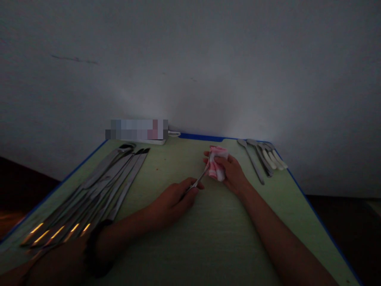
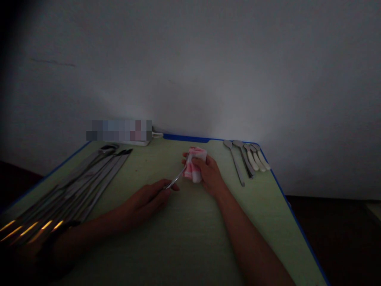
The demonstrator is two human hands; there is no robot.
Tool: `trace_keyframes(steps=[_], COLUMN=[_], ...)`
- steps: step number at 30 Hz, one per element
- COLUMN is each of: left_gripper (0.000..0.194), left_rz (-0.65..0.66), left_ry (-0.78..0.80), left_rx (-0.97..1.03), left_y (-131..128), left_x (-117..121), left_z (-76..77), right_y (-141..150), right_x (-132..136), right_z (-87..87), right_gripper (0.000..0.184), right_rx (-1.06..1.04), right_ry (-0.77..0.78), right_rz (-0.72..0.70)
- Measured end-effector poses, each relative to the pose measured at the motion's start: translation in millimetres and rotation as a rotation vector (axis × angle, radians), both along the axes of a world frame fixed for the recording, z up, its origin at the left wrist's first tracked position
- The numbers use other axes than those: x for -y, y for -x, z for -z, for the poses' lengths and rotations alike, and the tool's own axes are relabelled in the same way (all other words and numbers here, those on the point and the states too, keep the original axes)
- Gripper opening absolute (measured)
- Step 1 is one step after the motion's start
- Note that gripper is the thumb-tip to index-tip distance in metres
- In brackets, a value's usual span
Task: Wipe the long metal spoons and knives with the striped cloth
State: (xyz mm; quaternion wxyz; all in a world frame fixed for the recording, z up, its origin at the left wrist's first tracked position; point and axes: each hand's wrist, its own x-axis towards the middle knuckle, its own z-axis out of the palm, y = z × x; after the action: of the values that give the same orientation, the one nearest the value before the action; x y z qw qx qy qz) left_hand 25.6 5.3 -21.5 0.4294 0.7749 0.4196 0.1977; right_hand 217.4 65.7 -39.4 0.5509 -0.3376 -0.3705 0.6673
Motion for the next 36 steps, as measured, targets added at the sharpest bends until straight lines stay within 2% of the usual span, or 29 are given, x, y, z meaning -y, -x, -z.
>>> trace_keyframes(steps=[9, 15, 22, 28, 36], left_gripper=[0.025, 0.021, 0.021, 0.024, 0.021], left_rz=[0.006, 0.046, 0.089, 0.143, 0.140], left_ry=[-0.084, -0.068, -0.055, -0.092, -0.104], left_rx=[-0.054, -0.066, -0.087, -0.131, -0.168], left_y=[0.0, -1.4, -2.9, -2.0, -2.0], left_x=[1.3, 1.1, 1.3, 1.5, 3.3], left_z=[-2.3, -0.8, -1.2, -2.6, 0.5], right_y=[0.2, 2.3, 4.1, 3.0, 0.6], right_x=[-0.5, 0.2, 0.9, 1.9, 2.2], right_z=[5.0, 4.5, 1.9, 2.2, 2.4], right_gripper=[0.035, 0.028, 0.035, 0.033, 0.031], right_rx=[0.044, 0.086, 0.110, 0.144, 0.191], right_ry=[-0.019, -0.042, -0.045, -0.035, -0.059], right_rz=[0.005, -0.018, -0.013, -0.031, -0.059])
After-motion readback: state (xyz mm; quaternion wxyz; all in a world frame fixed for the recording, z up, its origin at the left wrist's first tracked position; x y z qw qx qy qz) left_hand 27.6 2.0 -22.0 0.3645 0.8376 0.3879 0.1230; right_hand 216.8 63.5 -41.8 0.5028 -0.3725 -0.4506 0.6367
